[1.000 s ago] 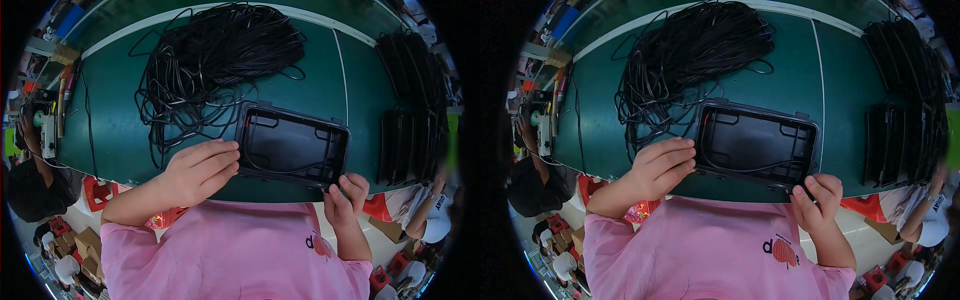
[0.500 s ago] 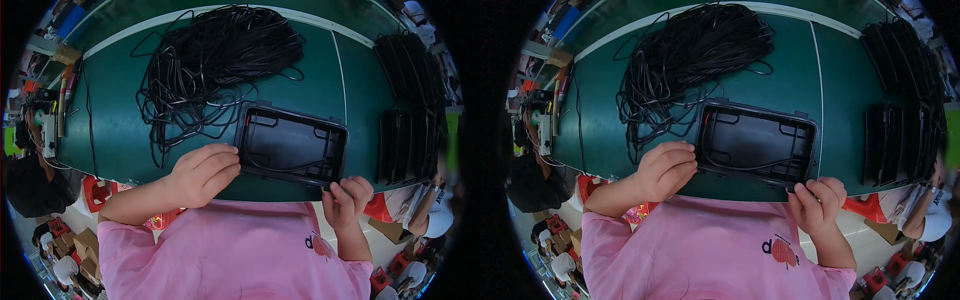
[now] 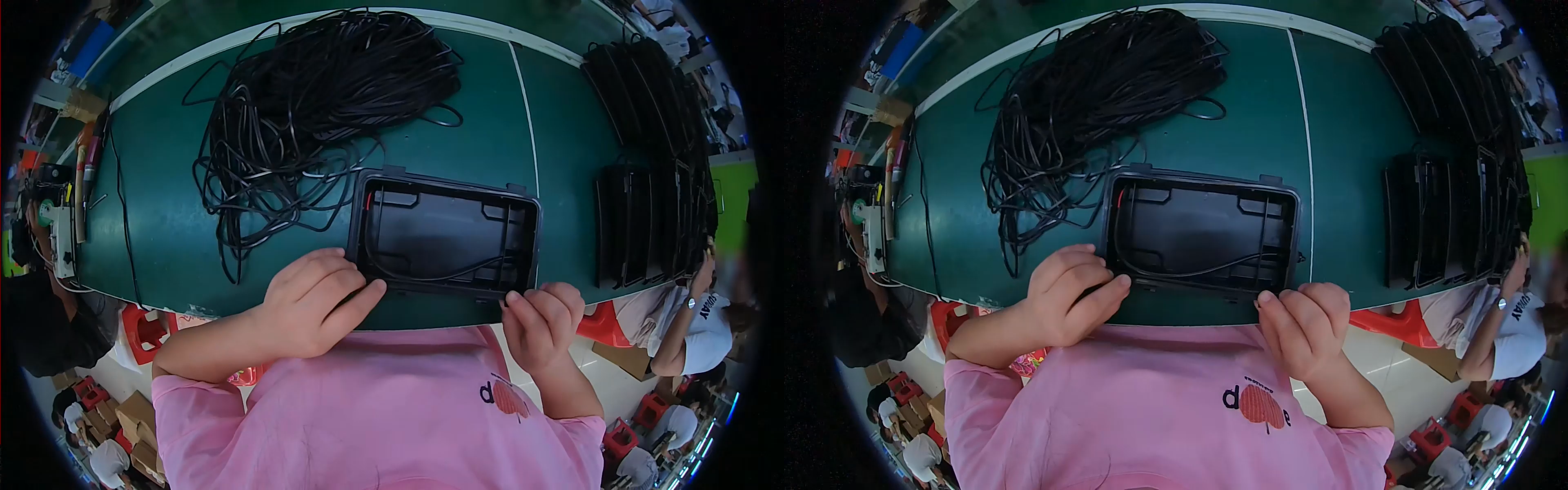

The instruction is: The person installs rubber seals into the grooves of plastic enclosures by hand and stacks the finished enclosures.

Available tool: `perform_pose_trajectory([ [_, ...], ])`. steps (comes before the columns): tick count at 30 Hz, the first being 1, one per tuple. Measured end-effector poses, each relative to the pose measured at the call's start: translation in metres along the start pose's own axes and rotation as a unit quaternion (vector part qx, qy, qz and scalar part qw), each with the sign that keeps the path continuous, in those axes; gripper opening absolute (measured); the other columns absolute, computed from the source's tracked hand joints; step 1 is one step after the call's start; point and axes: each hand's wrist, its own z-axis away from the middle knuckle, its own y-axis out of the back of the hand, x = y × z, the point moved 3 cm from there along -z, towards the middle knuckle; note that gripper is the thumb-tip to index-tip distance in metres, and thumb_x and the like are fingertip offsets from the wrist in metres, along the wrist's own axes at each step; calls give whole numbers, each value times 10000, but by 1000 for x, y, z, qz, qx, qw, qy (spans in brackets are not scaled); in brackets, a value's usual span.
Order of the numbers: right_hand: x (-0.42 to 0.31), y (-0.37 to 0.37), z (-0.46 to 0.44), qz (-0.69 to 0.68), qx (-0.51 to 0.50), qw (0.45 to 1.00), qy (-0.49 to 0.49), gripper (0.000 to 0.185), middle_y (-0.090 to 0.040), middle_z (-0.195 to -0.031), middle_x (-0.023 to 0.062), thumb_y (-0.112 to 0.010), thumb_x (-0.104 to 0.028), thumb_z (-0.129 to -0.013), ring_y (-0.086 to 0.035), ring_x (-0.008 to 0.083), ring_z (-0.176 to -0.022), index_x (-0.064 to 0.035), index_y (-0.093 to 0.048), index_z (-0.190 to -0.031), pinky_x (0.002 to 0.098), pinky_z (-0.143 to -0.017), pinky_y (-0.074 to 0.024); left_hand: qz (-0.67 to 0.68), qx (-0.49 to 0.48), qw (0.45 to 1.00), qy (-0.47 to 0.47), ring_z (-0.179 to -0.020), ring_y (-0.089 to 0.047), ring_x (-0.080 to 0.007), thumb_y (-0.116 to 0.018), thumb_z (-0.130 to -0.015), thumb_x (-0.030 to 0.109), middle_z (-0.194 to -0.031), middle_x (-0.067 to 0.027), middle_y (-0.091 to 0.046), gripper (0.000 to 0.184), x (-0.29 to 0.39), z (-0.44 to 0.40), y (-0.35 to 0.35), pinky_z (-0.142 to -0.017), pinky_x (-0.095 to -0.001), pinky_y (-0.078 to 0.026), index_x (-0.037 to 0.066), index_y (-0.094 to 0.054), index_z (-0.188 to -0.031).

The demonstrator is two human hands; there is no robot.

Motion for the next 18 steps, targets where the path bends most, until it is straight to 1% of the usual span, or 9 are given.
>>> perform_pose_trajectory([
  [2, 1, -1, 1, -8, 8, 1000, 24, 342, -547, -944, 62, -774, -33, -664, -522, 242, -833, -76, -696, -994, 367, -671, -430, -9, -1, 1000, -2, -831, -584, -253, -759, -637, 12, -896, -92, -589, 342, 2, 0, 0, -771, -422, -567, 19, -690, -971],
  [3, 2, -2, 4, -4, 2, 999, 33, 348, -543, -941, 61, -743, -75, -658, -513, 241, -848, -88, -709, -1004, 370, -675, -428, -22, -6, 1000, 1, -825, -583, -249, -764, -635, 20, -894, -91, -588, 350, 3, -1, -1, -771, -427, -564, 20, -687, -976],
  [4, 2, -2, 4, -2, 1, 1000, 31, 348, -543, -941, 61, -743, -75, -658, -513, 241, -848, -88, -709, -1004, 370, -675, -428, -20, -6, 1000, 0, -825, -583, -249, -764, -635, 20, -894, -91, -588, 350, 5, -2, 0, -771, -427, -564, 20, -687, -976],
  [6, 2, -3, 5, -8, 0, 1000, 30, 378, -537, -935, 62, -709, -125, -649, -503, 242, -861, -101, -716, -1026, 370, -676, -423, -39, -15, 999, 3, -824, -582, -252, -768, -635, 39, -889, -89, -586, 358, 6, -4, 1, -757, -425, -554, 21, -687, -983],
  [10, 3, -4, 4, -28, 12, 999, 34, 401, -531, -926, 59, -690, -163, -641, -498, 245, -861, -107, -720, -1037, 365, -673, -411, -47, -23, 999, 2, -821, -582, -255, -762, -633, 50, -895, -89, -590, 365, 8, -6, 1, -735, -418, -541, 12, -686, -988],
  [12, -1, 2, -2, 0, -26, 1000, 16, 373, -530, -917, 56, -729, -175, -654, -495, 241, -860, -108, -720, -1020, 369, -682, -401, -57, 1, 998, -1, -818, -581, -255, -762, -648, 61, -910, -95, -599, 358, 11, -4, -1, -715, -404, -531, 4, -684, -993],
  [16, -2, -2, -1, 2, 3, 1000, 30, 366, -530, -910, 48, -775, -204, -674, -493, 246, -854, -102, -715, -1021, 377, -698, -396, -43, -23, 999, -25, -815, -582, -256, -781, -671, 97, -915, -100, -605, 347, 11, -5, -3, -707, -401, -527, 1, -683, -989],
  [18, -2, 5, -9, -34, -44, 998, -3, 330, -539, -905, 62, -789, -182, -707, -502, 251, -853, -93, -705, -1013, 379, -707, -404, -11, 6, 1000, 12, -816, -595, -231, -746, -713, 104, -908, -87, -619, 294, 11, -10, -3, -733, -368, -518, -5, -682, -978],
])
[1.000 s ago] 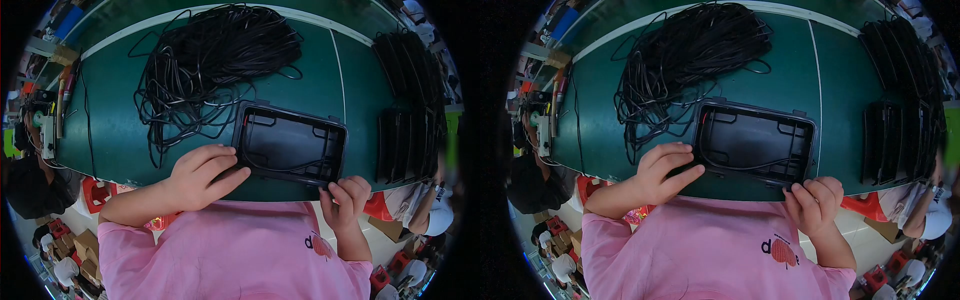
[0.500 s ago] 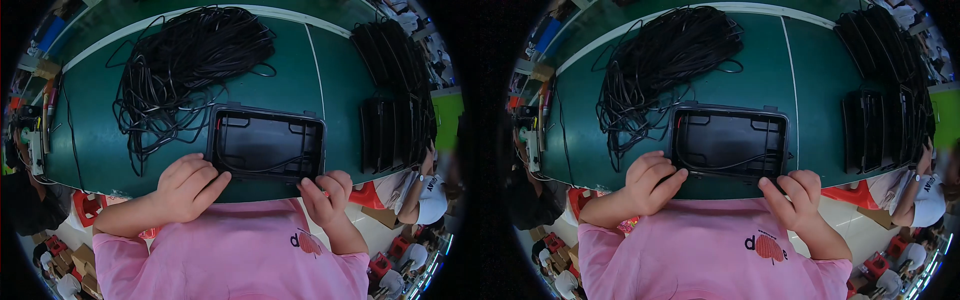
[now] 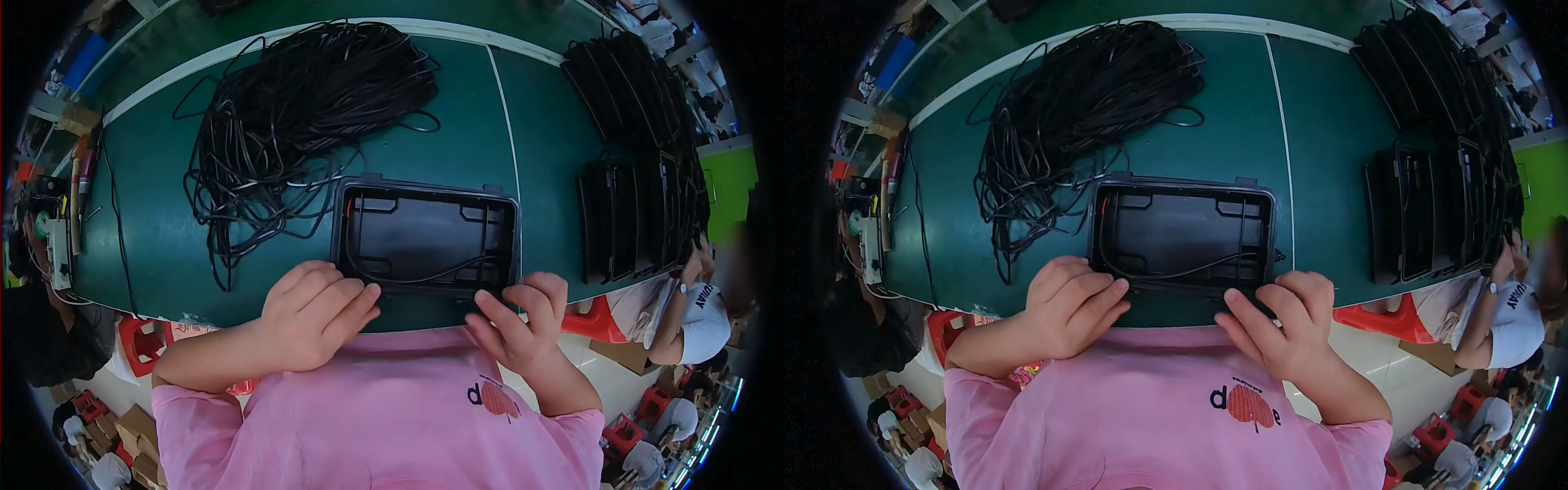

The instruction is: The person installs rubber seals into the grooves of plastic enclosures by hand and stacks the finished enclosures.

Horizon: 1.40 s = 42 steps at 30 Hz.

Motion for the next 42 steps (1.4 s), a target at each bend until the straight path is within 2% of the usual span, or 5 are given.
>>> perform_pose_trajectory([
  [10, 65, -21, -38, -303, -133, 808, -487, 394, -597, -773, 141, -504, -327, -1010, -553, 202, -709, 40, -646, -987, 298, -689, -453, 188, -37, 947, 259, -932, -598, -330, -583, -936, 172, -968, -161, -615, 233, -77, -57, -14, -812, -392, -477, -27, -644, -1042],
  [19, 59, -19, -62, -317, -210, 823, -422, 382, -602, -714, 129, -576, -327, -975, -556, 178, -646, 48, -645, -950, 319, -605, -454, 456, -359, 758, 299, -911, -645, -235, -346, -1021, 546, -968, -153, -699, 664, -98, -101, -41, -852, -344, -486, -27, -671, -1102],
  [27, 53, -8, -99, -167, -152, 949, -219, 235, -658, -821, 182, -589, -208, -925, -637, 364, -756, 12, -668, -955, 416, -654, -501, 494, -347, 726, 331, -899, -592, -126, -375, -1022, 540, -935, -79, -672, 625, -90, -99, -41, -838, -281, -475, -13, -651, -1115],
  [29, 55, -7, -106, -172, -159, 951, -203, 229, -660, -820, 182, -587, -203, -922, -639, 365, -760, 9, -670, -946, 421, -659, -501, 548, -310, 703, 331, -1061, -577, -139, -385, -1054, 410, -1153, -94, -646, 519, -84, -99, -35, -946, -292, -457, -12, -571, -1292],
  [42, 55, -10, -129, -170, -159, 954, -190, 255, -676, -845, 188, -562, -218, -920, -648, 366, -784, 0, -692, -940, 431, -694, -508, 585, -194, 684, 391, -1078, -585, -153, -272, -1030, 567, -1188, -92, -627, 693, -78, -86, -38, -954, -288, -453, 3, -549, -1322],
])
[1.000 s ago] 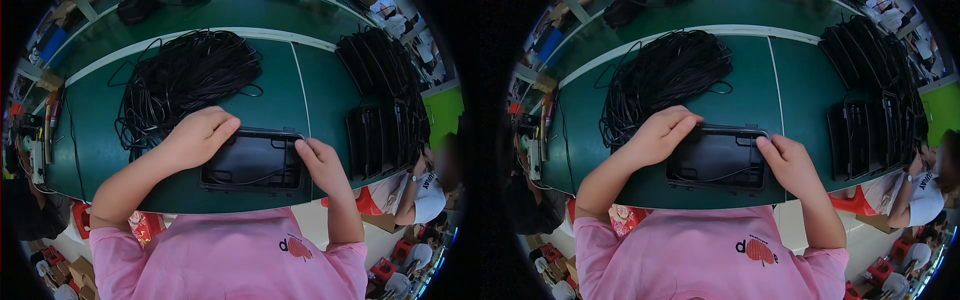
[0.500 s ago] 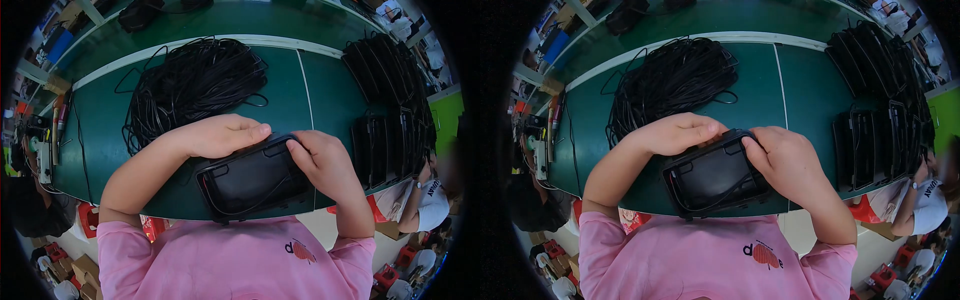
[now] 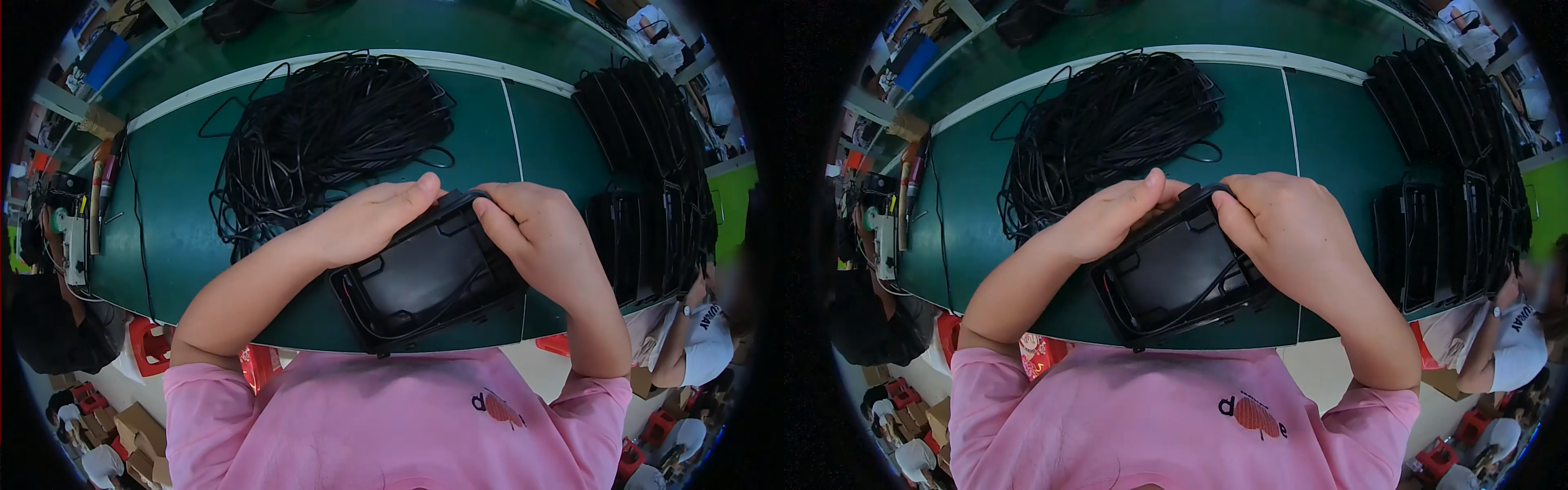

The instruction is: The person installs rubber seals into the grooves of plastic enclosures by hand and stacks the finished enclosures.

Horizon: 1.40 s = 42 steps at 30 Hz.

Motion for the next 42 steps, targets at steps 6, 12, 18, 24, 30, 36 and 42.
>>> perform_pose_trajectory([
  [6, 0, 4, -8, 11, -65, 997, -48, 288, -679, -842, 188, -557, -252, -930, -650, 365, -774, -5, -696, -982, 409, -690, -512, 11, 3, 999, 35, -1029, -608, -144, -291, -1026, 572, -1126, -92, -648, 704, -3, -9, 4, -939, -299, -472, -28, -564, -1275],
  [12, 45, -22, -10, -165, -98, 975, -113, 271, -672, -898, 202, -527, -233, -973, -652, 363, -842, -7, -663, -1037, 373, -731, -506, 210, 134, 963, 107, -1017, -611, -180, -383, -1018, 532, -1114, -128, -645, 656, -24, -19, -8, -902, -282, -482, -63, -589, -1204],
  [18, 17, -35, 5, -60, -28, 998, 23, 204, -654, -948, 137, -550, -186, -966, -617, 316, -911, -29, -623, -1073, 389, -791, -439, 116, 220, 958, -144, -1128, -580, -223, -303, -1065, 411, -1184, -139, -613, 548, -13, -12, 6, -1023, -379, -434, -45, -555, -1236],
  [24, -20, -25, 4, -34, -31, 989, 141, 213, -613, -856, 76, -676, -204, -877, -573, 266, -799, -75, -640, -1042, 377, -725, -370, 113, 5, 991, -65, -1028, -591, -157, -244, -1049, 522, -1095, -91, -642, 665, -26, -12, 3, -965, -297, -427, -11, -628, -1155],
  [30, -25, -20, 9, 7, 3, 984, 180, 223, -592, -810, 77, -698, -175, -847, -555, 267, -749, -67, -653, -1037, 368, -719, -370, -59, 0, 995, -76, -955, -555, -119, -474, -1037, 239, -1036, -31, -631, 250, -31, -14, 3, -879, -273, -446, 68, -619, -1149],
  [36, -21, -20, 14, 25, 8, 987, 157, 201, -588, -787, 80, -695, -169, -848, -552, 267, -731, -64, -660, -1015, 370, -718, -372, -121, 10, 975, -187, -944, -590, -136, -467, -1039, 220, -1019, -57, -648, 234, -29, -14, -8, -857, -286, -469, 69, -607, -1151],
  [42, -19, -9, 19, 4, 13, 980, 200, 279, -584, -803, 61, -724, -163, -810, -540, 243, -709, -67, -668, -1066, 360, -711, -363, -94, 19, 985, -143, -966, -603, -142, -459, -1041, 257, -1020, -63, -657, 295, -16, -7, -5, -874, -297, -472, 64, -601, -1212],
])
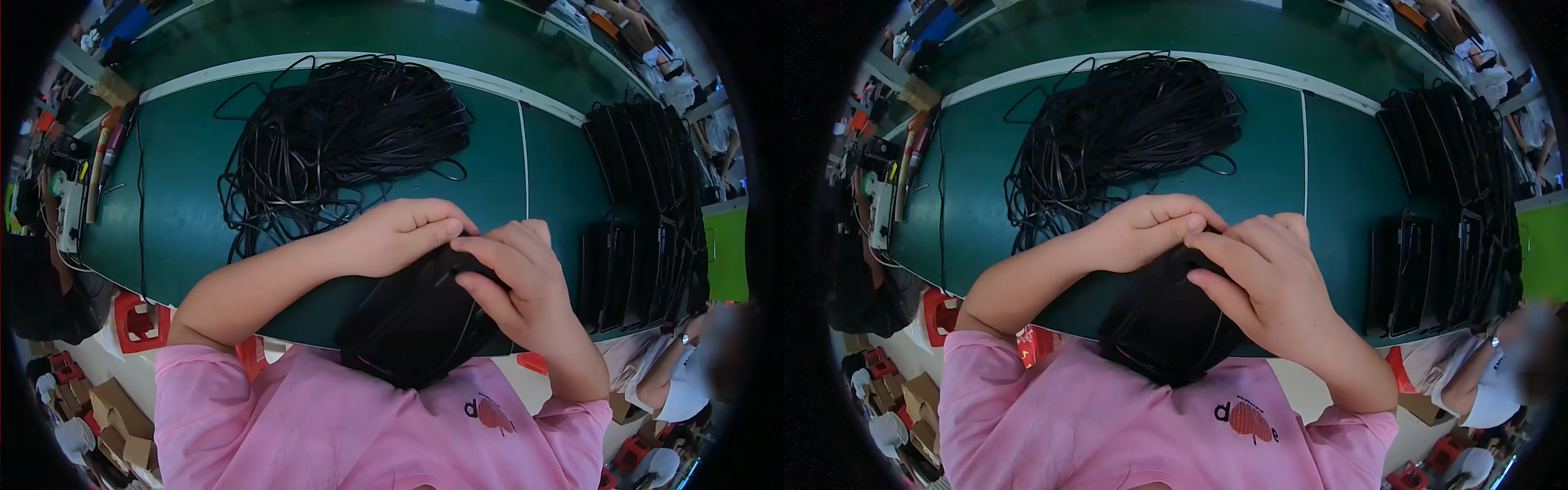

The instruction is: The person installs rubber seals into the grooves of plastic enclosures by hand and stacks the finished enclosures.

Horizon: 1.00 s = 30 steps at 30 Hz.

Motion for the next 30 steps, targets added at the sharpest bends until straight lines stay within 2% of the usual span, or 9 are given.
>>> perform_pose_trajectory([
  [3, 5, 9, 8, -56, 9, 997, 48, 361, -580, -825, 65, -739, -143, -763, -537, 221, -721, -34, -666, -1099, 344, -713, -368, 32, 6, 999, -19, -1092, -577, -147, -449, -1047, 276, -1106, -65, -646, 357, 19, 9, 6, -957, -294, -440, 47, -580, -1288],
  [5, 10, 7, 13, -84, 19, 994, 62, 362, -589, -837, 80, -736, -142, -766, -545, 231, -728, -24, -663, -1101, 344, -705, -380, 122, -66, 970, 202, -1137, -547, -142, -414, -1058, 291, -1191, -61, -618, 395, 29, 18, 1, -999, -290, -411, 27, -556, -1314],
  [6, 12, 8, 16, -109, 41, 991, 68, 364, -597, -850, 96, -733, -142, -770, -554, 241, -735, -15, -660, -1103, 344, -698, -392, 123, -60, 991, 2, -1000, -541, -88, -446, -1043, 309, -1089, -33, -610, 396, 29, 10, -7, -899, -269, -446, 54, -533, -1333],
  [8, 14, 6, 19, -117, 36, 990, 65, 354, -606, -862, 113, -726, -133, -779, -562, 254, -735, -8, -658, -1103, 343, -663, -415, 135, -104, 985, 35, -1169, -497, -117, -458, -1039, 199, -1280, -57, -549, 417, 17, 21, -10, -997, -291, -405, 27, -423, -1418],
  [12, 11, 5, 20, -117, 44, 991, 42, 344, -618, -858, 118, -720, -119, -781, -576, 263, -732, -11, -659, -1102, 338, -646, -434, -52, -13, 999, -2, -1006, -610, -271, -513, -1000, 187, -1058, -178, -611, 310, 23, 27, -15, -865, -351, -475, 28, -485, -1264],
  [16, 10, 3, 16, -86, 46, 995, 30, 295, -625, -852, 120, -709, -95, -801, -592, 273, -741, -15, -669, -1082, 338, -656, -456, -85, -12, 996, -12, -1013, -588, -254, -535, -980, 127, -1104, -152, -573, 297, 18, 25, -11, -867, -351, -471, 39, -480, -1259],
  [22, 9, -1, 10, -75, 28, 993, -90, 231, -622, -859, 121, -678, -69, -858, -595, 271, -748, -31, -669, -1086, 338, -667, -470, -291, 202, 930, -94, -986, -600, -206, -528, -989, 138, -1007, -124, -606, 201, 39, 39, 5, -804, -292, -482, -4, -602, -1109],
  [24, 8, 1, 8, -74, 22, 991, -107, 226, -620, -856, 120, -677, -73, -860, -595, 272, -751, -31, -669, -1082, 340, -665, -469, 7, 156, 980, 120, -993, -639, -213, -500, -1019, 289, -1008, -136, -639, 325, 48, 48, -1, -826, -302, -493, -13, -589, -1101],
  [30, 6, -3, -2, -64, 17, 994, -86, 207, -617, -850, 119, -677, -101, -864, -590, 287, -759, -31, -667, -1059, 352, -663, -470, 126, 111, 982, 85, -1038, -578, -113, -466, -1040, 245, -1111, -79, -642, 364, 33, 41, -24, -911, -267, -461, -15, -545, -1282],
])
